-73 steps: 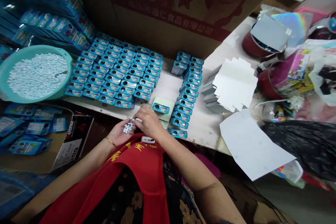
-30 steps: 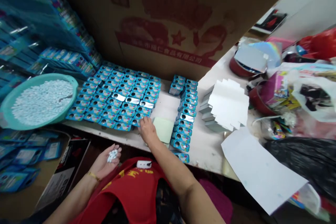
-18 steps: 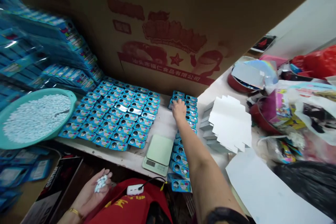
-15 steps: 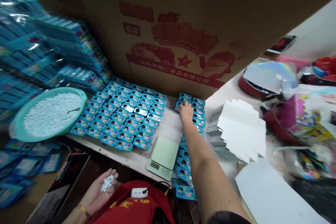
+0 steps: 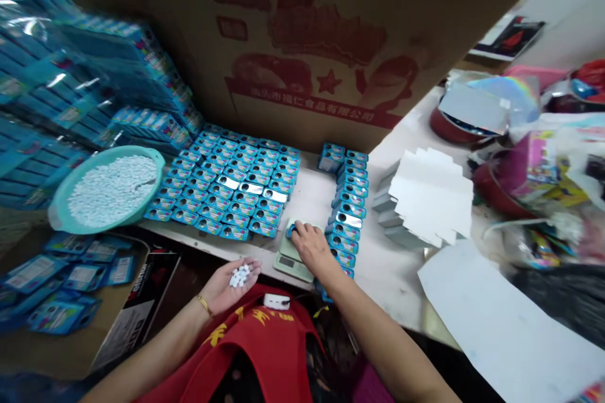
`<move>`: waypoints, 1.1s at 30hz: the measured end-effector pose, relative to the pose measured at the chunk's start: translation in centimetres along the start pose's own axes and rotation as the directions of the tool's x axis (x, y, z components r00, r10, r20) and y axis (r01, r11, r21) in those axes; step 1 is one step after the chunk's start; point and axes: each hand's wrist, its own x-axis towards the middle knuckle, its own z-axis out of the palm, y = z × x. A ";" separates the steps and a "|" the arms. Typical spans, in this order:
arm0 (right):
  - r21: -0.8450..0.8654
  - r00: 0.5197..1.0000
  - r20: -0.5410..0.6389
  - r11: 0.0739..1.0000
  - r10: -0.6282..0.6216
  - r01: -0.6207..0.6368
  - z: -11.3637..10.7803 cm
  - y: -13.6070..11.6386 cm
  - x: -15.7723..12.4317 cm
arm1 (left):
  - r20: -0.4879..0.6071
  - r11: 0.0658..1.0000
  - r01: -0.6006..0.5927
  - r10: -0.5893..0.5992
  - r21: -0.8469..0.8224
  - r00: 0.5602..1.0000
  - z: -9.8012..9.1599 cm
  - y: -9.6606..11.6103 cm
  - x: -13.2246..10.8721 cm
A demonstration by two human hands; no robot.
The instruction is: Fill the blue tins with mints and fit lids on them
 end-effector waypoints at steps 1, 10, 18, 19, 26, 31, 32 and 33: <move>0.023 1.000 -0.010 1.000 0.017 -0.016 0.2 -0.8 -0.3 | 0.025 1.000 0.010 -0.010 0.010 1.000 0.3 -0.2 0.1; 0.436 0.992 0.009 0.894 -0.123 0.107 -1.0 -11.5 -2.0 | 0.085 0.997 0.067 -0.063 -0.042 0.994 -0.7 -2.1 0.2; 0.544 0.946 0.040 0.801 -0.321 0.249 -0.1 -11.3 -3.0 | 0.063 0.994 0.103 -0.105 0.034 0.992 -2.1 -3.1 -0.3; 0.553 0.946 0.039 0.796 -0.322 0.248 0.0 -11.2 -3.1 | 0.067 0.994 0.105 -0.107 0.025 0.992 -2.2 -3.1 -0.3; 0.576 0.967 0.083 0.803 -0.241 0.151 0.4 -10.4 -3.7 | 0.079 0.991 0.133 -0.134 0.025 0.988 -1.9 -3.3 0.4; 0.584 0.981 0.102 0.808 -0.166 0.076 0.7 -9.7 -4.4 | 0.086 0.989 0.131 -0.137 0.072 0.987 -0.6 -3.5 0.7; 0.591 0.983 0.097 0.804 -0.157 0.070 0.8 -9.6 -4.6 | 0.091 0.989 0.128 -0.135 0.079 0.987 -0.3 -3.5 0.8; 0.606 0.985 0.090 0.793 -0.146 0.062 1.0 -9.5 -4.7 | 0.099 0.989 0.126 -0.134 0.083 0.986 -0.1 -3.5 0.9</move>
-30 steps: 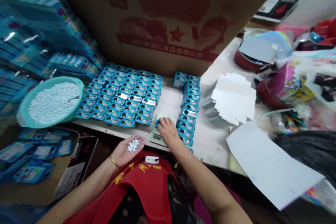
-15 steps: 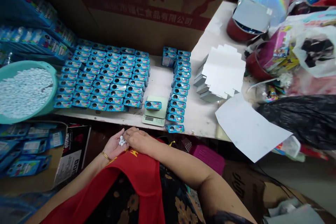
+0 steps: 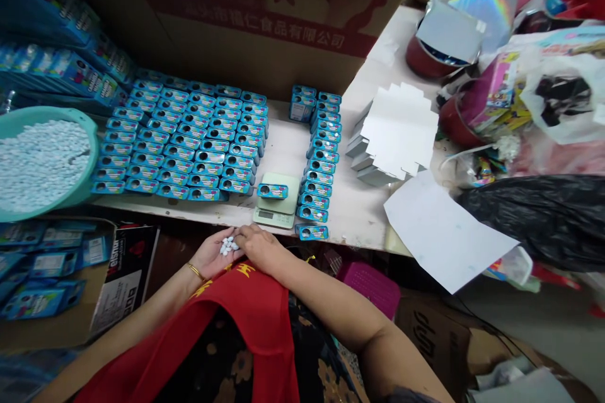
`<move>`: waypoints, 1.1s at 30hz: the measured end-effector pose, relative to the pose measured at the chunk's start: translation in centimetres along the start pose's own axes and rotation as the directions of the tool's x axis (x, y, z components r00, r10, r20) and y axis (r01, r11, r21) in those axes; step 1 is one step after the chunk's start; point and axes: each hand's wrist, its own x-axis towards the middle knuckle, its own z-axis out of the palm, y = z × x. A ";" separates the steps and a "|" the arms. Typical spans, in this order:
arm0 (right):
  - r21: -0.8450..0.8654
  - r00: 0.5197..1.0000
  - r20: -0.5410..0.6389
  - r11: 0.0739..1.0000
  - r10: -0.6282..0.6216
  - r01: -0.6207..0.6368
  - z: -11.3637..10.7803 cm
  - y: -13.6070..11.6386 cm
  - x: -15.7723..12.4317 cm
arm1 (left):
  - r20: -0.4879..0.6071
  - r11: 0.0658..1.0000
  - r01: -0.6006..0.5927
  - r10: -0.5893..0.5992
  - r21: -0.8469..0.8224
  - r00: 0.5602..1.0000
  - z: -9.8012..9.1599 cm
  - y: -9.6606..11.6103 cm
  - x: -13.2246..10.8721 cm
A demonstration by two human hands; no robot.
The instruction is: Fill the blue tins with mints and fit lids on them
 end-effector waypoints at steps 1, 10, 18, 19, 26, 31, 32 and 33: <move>0.029 1.000 -0.016 1.000 0.006 -0.006 0.1 0.2 -0.1 | 0.012 1.000 -0.001 0.001 0.002 1.000 0.2 0.0 0.1; 0.227 0.941 -0.323 0.973 0.105 -0.031 -3.7 3.2 0.5 | 0.086 1.000 -0.006 0.007 -0.012 0.996 1.6 0.8 1.0; 0.055 0.909 -0.355 0.976 0.218 -0.212 -5.6 7.4 2.7 | 0.007 0.998 -0.048 0.048 -0.050 0.999 2.4 1.6 0.8; 0.048 0.911 -0.352 0.976 0.216 -0.212 -5.6 7.5 2.6 | 0.002 0.997 -0.049 0.050 -0.054 0.999 2.3 1.6 0.7; 0.118 0.913 -0.369 0.983 0.172 -0.137 -4.7 3.8 0.9 | 0.039 0.998 -0.015 0.017 -0.060 0.999 1.2 0.9 0.7; -0.109 0.999 -0.034 0.994 -0.025 0.022 -1.4 -1.0 0.9 | 0.037 0.998 0.005 -0.003 -0.068 0.999 0.3 0.3 0.6; -0.143 0.999 -0.002 0.989 -0.039 0.038 -0.9 -1.4 1.0 | 0.026 0.998 0.020 -0.018 -0.063 0.999 0.1 0.3 0.5; -0.160 0.998 0.023 0.985 -0.053 0.056 -0.6 -1.6 1.1 | 0.014 0.998 0.032 -0.031 -0.060 0.999 -0.1 0.2 0.3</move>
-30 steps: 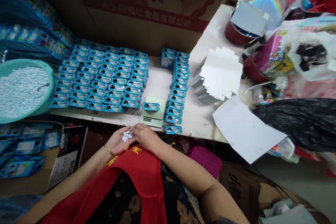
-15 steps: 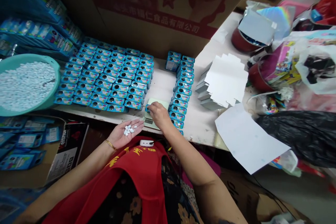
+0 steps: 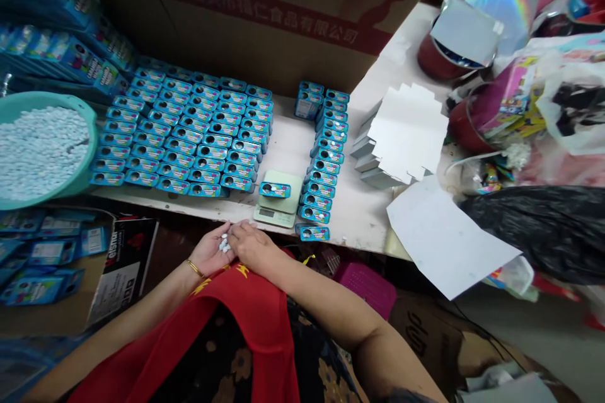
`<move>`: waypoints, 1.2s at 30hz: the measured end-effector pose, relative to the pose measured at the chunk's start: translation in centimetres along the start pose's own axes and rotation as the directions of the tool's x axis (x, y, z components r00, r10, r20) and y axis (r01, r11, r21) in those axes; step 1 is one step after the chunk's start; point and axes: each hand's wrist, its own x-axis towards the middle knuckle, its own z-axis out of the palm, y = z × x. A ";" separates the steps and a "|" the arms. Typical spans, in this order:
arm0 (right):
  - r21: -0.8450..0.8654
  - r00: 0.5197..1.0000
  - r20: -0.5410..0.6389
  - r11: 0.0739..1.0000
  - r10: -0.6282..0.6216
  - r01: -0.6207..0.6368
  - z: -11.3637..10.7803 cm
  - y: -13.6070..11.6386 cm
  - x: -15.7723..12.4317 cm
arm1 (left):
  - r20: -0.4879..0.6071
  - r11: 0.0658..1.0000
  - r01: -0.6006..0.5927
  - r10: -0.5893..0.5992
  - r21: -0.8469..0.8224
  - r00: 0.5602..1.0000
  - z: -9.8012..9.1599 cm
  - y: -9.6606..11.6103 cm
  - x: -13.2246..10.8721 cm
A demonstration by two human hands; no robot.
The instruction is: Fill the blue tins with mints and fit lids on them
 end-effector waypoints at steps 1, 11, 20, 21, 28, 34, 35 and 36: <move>-0.001 1.000 0.017 1.000 -0.019 0.019 0.2 -0.1 0.1 | -0.013 1.000 0.008 -0.008 0.002 1.000 -0.1 0.0 -0.1; 0.065 0.998 0.032 0.997 0.045 -0.047 0.5 0.4 -0.7 | -0.049 1.000 -0.016 0.016 0.004 0.999 -0.6 -0.3 -1.0; 0.161 0.983 -0.183 0.987 0.011 0.019 -1.3 2.4 -2.1 | -0.076 1.000 0.015 -0.014 0.016 0.997 -0.3 -0.4 -0.5; 0.142 0.966 -0.240 0.988 0.096 -0.062 -1.9 3.3 -2.2 | -0.096 0.999 0.017 -0.014 0.031 0.995 -0.3 -0.3 -0.5; 0.052 0.898 -0.247 0.931 0.364 -0.362 -3.5 11.4 -0.6 | -0.183 0.999 -0.031 0.033 0.015 0.983 -0.4 1.0 -1.3; 0.041 0.796 -0.407 0.879 0.449 -0.475 -6.7 18.7 4.3 | -0.301 0.986 -0.167 0.157 -0.008 0.940 -1.1 2.5 -2.1; 0.026 0.768 -0.423 0.854 0.481 -0.520 -7.6 20.0 5.6 | -0.329 0.982 -0.188 0.174 -0.012 0.928 -1.3 2.6 -2.1; 0.010 0.744 -0.430 0.827 0.512 -0.563 -8.3 21.2 7.1 | -0.353 0.978 -0.207 0.188 -0.017 0.917 -1.5 2.7 -2.2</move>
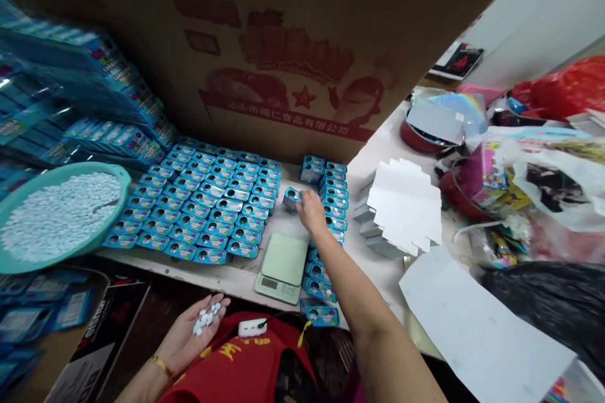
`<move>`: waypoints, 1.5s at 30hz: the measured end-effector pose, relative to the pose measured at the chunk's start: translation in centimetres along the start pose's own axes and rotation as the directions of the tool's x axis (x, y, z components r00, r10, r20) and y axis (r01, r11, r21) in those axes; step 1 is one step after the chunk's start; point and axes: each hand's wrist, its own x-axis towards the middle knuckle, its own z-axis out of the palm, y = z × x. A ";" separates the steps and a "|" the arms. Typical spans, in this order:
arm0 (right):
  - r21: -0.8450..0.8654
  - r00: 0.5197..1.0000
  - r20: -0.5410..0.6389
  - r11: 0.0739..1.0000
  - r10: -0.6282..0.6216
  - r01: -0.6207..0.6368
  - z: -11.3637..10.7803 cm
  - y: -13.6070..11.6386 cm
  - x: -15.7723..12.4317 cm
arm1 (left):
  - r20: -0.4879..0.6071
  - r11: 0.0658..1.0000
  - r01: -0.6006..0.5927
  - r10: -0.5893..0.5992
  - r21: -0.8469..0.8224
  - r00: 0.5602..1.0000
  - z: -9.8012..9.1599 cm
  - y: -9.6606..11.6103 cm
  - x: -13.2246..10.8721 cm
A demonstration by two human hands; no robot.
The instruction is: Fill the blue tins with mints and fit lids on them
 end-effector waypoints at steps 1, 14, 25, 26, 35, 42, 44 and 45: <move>-0.036 0.999 0.002 0.999 0.035 -0.035 0.2 0.1 2.0 | -0.023 1.000 -0.018 0.018 -0.011 1.000 -0.2 0.1 0.0; -0.280 0.995 -0.061 0.956 0.077 -0.091 1.2 3.6 10.2 | -0.188 0.997 -0.068 0.058 -0.045 0.981 -0.9 -0.5 0.6; -0.433 0.979 -0.167 0.901 -0.113 0.030 -3.9 4.1 7.6 | -0.094 0.997 -0.062 0.057 -0.056 0.994 -0.3 -0.9 0.8; -0.434 0.972 -0.178 0.899 -0.155 0.064 -5.2 3.7 6.3 | -0.077 0.997 -0.051 0.047 -0.050 0.996 -0.1 -0.9 0.8; -0.310 0.866 0.252 0.811 -0.433 0.496 -4.4 -4.2 -9.2 | 0.131 0.997 0.070 -0.073 0.028 0.989 1.9 -1.4 0.8; -0.108 0.878 0.194 0.880 -0.437 0.462 -0.6 -7.1 -14.1 | 0.276 0.995 0.097 -0.098 0.020 0.956 3.2 -1.5 0.8; 0.015 0.850 0.202 0.869 -0.487 0.494 -0.5 -9.2 -15.7 | 0.308 0.995 0.097 -0.099 0.019 0.946 3.4 -1.8 0.9; 0.077 0.824 0.226 0.852 -0.520 0.517 -0.4 -10.3 -16.6 | 0.314 0.994 0.104 -0.105 0.022 0.944 3.3 -2.0 0.9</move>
